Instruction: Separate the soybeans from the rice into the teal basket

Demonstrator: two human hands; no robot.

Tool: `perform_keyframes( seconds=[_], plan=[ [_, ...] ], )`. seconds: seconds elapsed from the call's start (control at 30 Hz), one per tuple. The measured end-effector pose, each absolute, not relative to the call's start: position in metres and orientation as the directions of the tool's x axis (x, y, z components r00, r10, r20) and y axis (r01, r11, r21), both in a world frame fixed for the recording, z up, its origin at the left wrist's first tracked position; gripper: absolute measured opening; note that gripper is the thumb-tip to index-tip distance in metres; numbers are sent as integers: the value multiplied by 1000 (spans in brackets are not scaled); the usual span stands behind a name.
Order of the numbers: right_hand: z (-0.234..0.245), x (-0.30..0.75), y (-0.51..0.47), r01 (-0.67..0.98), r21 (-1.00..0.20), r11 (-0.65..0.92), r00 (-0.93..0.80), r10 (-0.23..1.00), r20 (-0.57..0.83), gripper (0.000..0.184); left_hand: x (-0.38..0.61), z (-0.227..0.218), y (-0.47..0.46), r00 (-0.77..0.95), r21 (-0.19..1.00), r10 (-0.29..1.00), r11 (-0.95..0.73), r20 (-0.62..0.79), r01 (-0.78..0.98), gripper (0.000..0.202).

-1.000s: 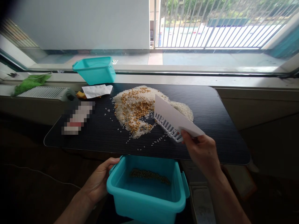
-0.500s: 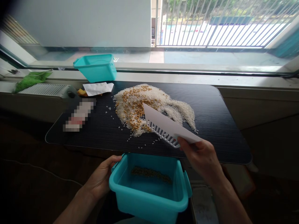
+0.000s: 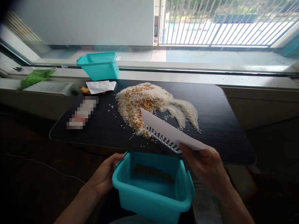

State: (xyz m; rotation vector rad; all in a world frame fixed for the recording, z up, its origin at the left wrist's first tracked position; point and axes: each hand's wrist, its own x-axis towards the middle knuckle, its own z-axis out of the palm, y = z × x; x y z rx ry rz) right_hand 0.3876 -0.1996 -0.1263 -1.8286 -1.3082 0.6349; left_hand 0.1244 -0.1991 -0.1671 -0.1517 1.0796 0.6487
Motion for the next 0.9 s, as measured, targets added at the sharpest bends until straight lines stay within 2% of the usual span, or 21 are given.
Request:
perform_keyframes(
  seconds=[0.2,0.37,0.53,0.7,0.9],
  plan=[
    [-114,408,-214,591,-751,-296,431,902,-17,22,124,-166,-201,310,182,424,792,-851,-583,20],
    [-116,428,-231,611,-730,-307,373,925,-76,20,126,-165,-200,323,170,434,779,-841,-603,24],
    [-115,428,-234,558,-785,-268,358,932,-63,14,126,-169,-200,321,193,447,784,-835,-590,16],
    [-114,410,-214,497,-811,-310,470,881,-48,20,125,-170,-201,315,212,443,800,-839,-562,14],
    [-119,393,-191,429,-866,-256,393,916,-76,21,123,-165,-201,320,205,448,793,-835,-574,18]
  ],
)
